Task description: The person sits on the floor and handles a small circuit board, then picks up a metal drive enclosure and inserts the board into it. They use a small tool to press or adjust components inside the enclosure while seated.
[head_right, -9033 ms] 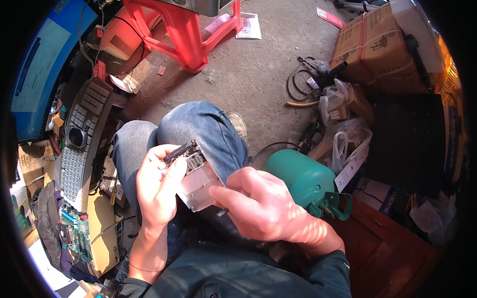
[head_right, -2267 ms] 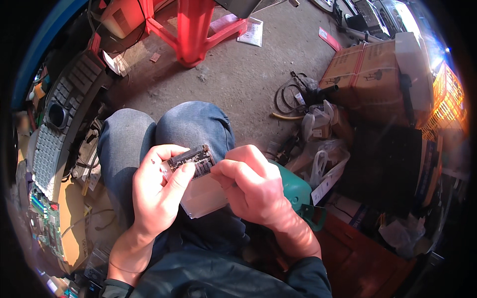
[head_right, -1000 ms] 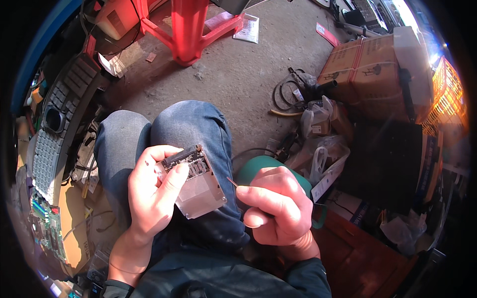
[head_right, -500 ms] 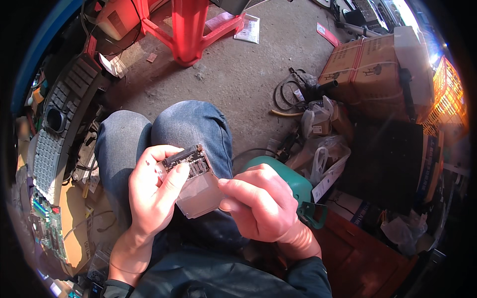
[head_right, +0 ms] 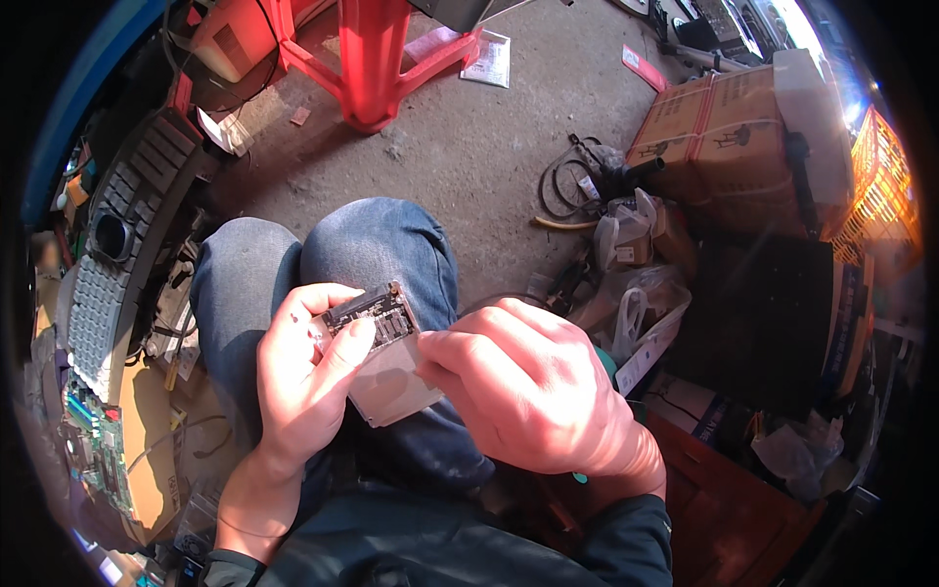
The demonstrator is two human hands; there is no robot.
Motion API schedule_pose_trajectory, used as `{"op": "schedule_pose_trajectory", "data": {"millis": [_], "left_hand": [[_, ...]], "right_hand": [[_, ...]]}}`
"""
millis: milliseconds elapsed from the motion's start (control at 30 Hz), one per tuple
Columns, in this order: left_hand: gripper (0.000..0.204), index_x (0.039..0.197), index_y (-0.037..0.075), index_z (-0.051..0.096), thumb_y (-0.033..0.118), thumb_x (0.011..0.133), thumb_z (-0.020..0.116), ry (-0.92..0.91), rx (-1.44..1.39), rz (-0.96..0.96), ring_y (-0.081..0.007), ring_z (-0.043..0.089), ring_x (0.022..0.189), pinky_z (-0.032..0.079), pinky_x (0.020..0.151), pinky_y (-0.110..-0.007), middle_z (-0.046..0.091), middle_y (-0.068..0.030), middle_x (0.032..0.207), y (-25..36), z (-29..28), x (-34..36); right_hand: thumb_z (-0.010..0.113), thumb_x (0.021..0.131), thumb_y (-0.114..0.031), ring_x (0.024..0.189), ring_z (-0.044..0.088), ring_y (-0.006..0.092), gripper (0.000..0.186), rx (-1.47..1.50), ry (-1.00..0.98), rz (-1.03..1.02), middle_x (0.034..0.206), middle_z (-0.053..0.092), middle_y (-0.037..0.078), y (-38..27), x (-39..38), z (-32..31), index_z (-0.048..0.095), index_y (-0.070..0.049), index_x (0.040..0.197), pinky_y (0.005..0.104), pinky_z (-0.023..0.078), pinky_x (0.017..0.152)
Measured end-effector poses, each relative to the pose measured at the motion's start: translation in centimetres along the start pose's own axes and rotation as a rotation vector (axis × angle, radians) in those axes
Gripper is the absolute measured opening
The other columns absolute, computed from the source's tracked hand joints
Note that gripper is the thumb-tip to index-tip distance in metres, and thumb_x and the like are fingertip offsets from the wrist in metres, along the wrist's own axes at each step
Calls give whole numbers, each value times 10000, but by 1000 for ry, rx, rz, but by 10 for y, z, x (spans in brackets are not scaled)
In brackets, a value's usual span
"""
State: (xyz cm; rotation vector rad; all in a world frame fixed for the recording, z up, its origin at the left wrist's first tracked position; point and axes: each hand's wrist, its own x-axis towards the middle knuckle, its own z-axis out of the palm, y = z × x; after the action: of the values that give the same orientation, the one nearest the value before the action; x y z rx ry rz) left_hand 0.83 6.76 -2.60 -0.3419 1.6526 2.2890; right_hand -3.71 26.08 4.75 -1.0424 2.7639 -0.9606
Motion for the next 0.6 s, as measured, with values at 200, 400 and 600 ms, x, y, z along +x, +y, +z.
{"op": "schedule_pose_trajectory", "data": {"millis": [200,400,600], "left_hand": [[212,1169,-36,536,48,985,598,10,-59,22,-71,625,858,510,772,-227,667,-72,984,-3,2,1],[201,1155,-18,561,74,985,615,13,-76,65,-33,597,748,496,672,-199,661,-38,892,-7,2,1],[206,1158,-22,560,67,982,615,33,-40,99,-36,597,748,493,668,-198,659,-37,886,-10,2,0]], "right_hand": [[831,702,-82,609,623,247,241,-225,-115,-37,728,636,87,-6,9,-11,658,-13,855,330,501,547],[811,713,-98,615,600,234,227,-218,-197,-86,726,600,73,1,13,-18,629,-32,833,325,482,534],[774,715,-28,613,589,242,199,-198,-282,-49,729,582,82,-2,14,-23,606,-31,822,332,475,529]]}}
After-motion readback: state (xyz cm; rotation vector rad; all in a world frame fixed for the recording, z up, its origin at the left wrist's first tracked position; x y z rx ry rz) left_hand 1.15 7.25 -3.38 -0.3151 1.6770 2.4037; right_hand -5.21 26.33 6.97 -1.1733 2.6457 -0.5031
